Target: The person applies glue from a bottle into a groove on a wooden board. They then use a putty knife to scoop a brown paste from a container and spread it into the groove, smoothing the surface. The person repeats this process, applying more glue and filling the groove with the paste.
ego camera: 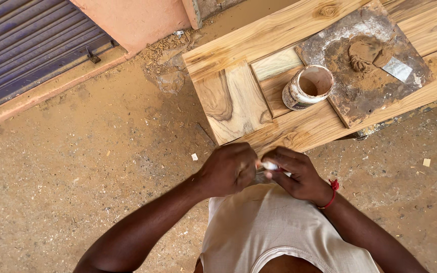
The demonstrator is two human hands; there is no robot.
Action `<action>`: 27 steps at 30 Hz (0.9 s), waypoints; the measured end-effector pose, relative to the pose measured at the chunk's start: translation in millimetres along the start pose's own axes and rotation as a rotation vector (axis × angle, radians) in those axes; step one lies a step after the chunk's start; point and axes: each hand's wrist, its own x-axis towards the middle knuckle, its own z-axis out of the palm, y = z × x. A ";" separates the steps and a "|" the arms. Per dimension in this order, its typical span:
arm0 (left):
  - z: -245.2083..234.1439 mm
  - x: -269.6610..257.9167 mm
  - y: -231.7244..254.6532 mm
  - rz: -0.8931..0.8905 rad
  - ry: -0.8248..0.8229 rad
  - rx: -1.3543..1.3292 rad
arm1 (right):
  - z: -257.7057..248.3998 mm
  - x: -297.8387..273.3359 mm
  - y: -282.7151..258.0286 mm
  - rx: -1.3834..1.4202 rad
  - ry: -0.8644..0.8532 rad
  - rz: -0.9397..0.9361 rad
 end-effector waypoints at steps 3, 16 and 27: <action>-21.8 4.8 5.9 0.316 -0.023 0.172 | -4.0 -23.2 20.2 0.219 -0.177 0.131; 41.1 20.2 -127.3 -0.369 0.044 0.130 | -12.5 -26.5 69.8 0.046 -0.141 0.217; 83.0 34.1 -204.4 -0.692 0.014 0.096 | 40.9 0.5 91.8 -0.218 -0.173 0.418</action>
